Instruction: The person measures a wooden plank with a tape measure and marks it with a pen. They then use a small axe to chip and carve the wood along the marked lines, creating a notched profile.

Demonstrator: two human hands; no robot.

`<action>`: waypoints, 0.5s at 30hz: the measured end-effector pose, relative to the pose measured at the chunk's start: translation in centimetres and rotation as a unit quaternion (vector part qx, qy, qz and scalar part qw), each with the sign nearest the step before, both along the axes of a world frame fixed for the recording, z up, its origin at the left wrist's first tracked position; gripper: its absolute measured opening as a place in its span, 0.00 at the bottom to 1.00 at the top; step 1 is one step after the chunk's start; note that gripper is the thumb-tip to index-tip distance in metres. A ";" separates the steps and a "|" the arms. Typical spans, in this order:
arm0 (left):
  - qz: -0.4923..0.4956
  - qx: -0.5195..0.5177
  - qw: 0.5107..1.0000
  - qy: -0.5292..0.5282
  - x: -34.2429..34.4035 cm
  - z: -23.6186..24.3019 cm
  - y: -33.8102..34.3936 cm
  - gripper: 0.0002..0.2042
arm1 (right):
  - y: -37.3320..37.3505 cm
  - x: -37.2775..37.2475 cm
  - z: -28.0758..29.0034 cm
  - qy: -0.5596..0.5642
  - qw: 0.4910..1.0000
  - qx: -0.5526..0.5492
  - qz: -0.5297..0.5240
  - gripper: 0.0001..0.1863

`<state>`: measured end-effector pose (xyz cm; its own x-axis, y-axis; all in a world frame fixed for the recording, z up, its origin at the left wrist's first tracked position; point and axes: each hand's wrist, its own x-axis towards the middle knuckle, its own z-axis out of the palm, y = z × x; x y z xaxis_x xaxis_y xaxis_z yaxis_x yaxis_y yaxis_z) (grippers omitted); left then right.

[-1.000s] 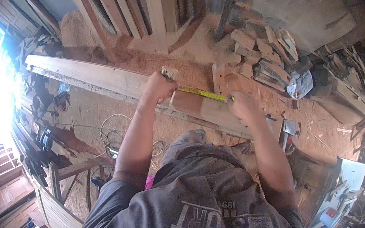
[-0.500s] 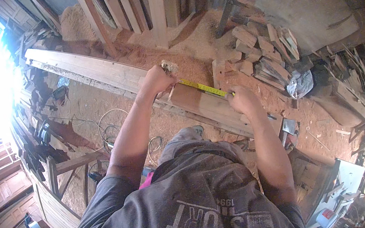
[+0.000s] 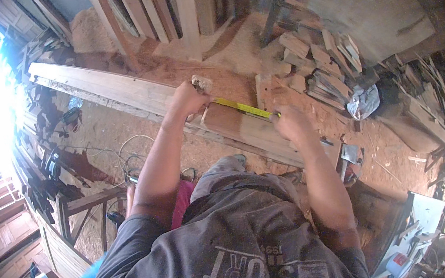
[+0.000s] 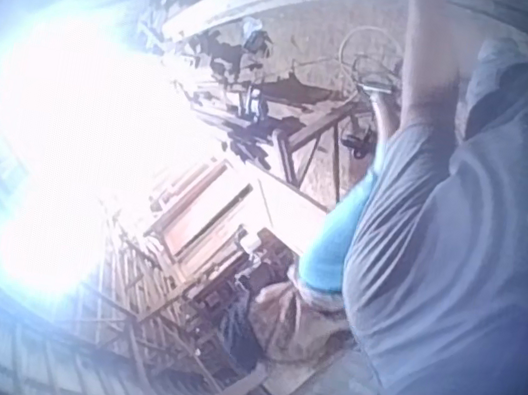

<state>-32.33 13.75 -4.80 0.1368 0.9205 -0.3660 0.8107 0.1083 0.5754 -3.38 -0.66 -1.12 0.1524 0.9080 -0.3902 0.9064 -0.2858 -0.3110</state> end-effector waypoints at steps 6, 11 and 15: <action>0.007 -0.014 1.000 -0.009 -0.2 -0.7 0.0 0.22 | -0.3 -0.2 -0.2 -0.004 1.000 0.026 0.002 0.20; 0.004 0.023 1.000 0.017 0.4 0.2 -0.8 0.22 | -0.4 -0.7 0.4 -0.003 1.000 0.008 -0.016 0.21; 0.011 0.024 0.999 0.019 0.4 0.5 -1.1 0.23 | -0.4 -0.9 0.7 -0.010 1.000 0.006 0.002 0.22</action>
